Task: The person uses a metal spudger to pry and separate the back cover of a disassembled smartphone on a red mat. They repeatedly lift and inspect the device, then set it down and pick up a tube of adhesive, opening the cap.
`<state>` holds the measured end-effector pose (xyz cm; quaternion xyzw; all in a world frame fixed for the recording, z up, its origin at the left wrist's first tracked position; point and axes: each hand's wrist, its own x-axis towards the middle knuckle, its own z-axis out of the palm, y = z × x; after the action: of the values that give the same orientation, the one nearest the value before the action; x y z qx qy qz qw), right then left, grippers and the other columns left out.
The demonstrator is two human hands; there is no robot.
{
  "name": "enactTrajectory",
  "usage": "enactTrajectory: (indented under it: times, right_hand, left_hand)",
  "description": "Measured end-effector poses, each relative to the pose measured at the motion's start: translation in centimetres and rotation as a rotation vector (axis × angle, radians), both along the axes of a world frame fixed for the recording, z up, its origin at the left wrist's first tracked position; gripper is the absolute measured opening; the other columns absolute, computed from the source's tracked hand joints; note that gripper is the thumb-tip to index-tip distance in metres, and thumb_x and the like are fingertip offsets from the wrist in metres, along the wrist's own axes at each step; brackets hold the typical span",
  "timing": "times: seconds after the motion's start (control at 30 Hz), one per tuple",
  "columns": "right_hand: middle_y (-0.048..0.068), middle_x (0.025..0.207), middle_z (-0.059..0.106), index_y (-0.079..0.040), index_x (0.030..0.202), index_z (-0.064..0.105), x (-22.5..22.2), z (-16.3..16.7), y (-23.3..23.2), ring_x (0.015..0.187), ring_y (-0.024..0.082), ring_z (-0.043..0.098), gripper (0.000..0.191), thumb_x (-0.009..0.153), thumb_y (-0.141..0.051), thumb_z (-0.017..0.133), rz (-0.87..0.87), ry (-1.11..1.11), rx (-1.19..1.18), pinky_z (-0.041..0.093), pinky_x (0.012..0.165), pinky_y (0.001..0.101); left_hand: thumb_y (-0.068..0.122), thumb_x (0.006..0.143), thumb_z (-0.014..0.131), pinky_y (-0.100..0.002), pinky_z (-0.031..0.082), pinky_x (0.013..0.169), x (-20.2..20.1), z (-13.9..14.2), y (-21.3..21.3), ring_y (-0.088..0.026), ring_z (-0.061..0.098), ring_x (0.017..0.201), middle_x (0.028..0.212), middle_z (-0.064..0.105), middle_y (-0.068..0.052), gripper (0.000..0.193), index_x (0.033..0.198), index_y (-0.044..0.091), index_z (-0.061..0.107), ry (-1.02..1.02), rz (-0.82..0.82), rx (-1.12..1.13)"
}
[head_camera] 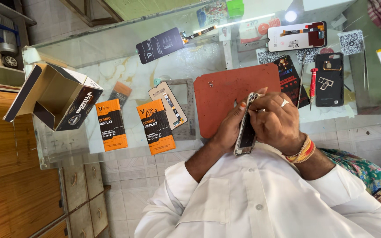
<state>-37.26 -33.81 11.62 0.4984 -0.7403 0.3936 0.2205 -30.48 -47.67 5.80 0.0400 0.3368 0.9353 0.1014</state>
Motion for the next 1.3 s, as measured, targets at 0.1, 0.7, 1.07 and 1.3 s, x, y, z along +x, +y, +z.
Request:
enactTrajectory:
  times: [0.1, 0.7, 1.07, 1.3]
  right_hand:
    - [0.011, 0.096, 0.068, -0.007, 0.095, 0.045, 0.1, -1.3, 0.2, 0.088, 0.027, 0.065, 0.035, 0.087, 0.007, 0.077, -0.006, -0.172, -0.041, 0.049, 0.086, 0.0423]
    - [0.009, 0.102, 0.069, -0.005, 0.101, 0.075, 0.3, 0.0, 1.4, 0.095, 0.025, 0.065, 0.019, 0.086, 0.003, 0.084, -0.181, -0.334, -0.037, 0.049, 0.083, 0.0391]
    - [0.007, 0.103, 0.067, -0.007, 0.112, 0.078, 0.2, 1.1, 1.4, 0.095, 0.027, 0.062, 0.034, 0.080, -0.012, 0.086, -0.025, -0.008, 0.052, 0.045, 0.085, 0.0464]
    - [0.015, 0.105, 0.067, 0.006, 0.126, 0.065, 1.2, -1.0, 2.5, 0.091, 0.019, 0.066, 0.036, 0.095, -0.006, 0.078, -0.236, -0.740, -0.177, 0.054, 0.073, 0.0312]
  left_hand:
    - [0.049, 0.115, 0.031, -0.040, 0.056, 0.096, 0.3, -0.3, -0.1, -0.022, 0.056, 0.132, 0.160, 0.042, -0.010, 0.067, 0.168, 0.009, 0.022, -0.030, -0.059, 0.064]
    - [0.053, 0.117, 0.031, -0.054, 0.061, 0.094, 0.7, -2.1, 0.3, -0.031, 0.070, 0.115, 0.142, 0.056, -0.019, 0.071, 0.173, 0.013, 0.014, -0.141, -0.165, 0.451]
    - [0.053, 0.120, 0.034, -0.056, 0.059, 0.096, 1.4, -3.1, 0.1, -0.034, 0.069, 0.117, 0.143, 0.056, -0.022, 0.068, 0.168, 0.005, 0.023, -0.152, -0.185, 0.545]
    - [0.053, 0.108, 0.036, -0.052, 0.061, 0.094, 1.3, -2.9, 0.0, -0.036, 0.074, 0.104, 0.120, 0.068, -0.022, 0.064, 0.143, 0.001, 0.047, -0.177, -0.109, 0.304]
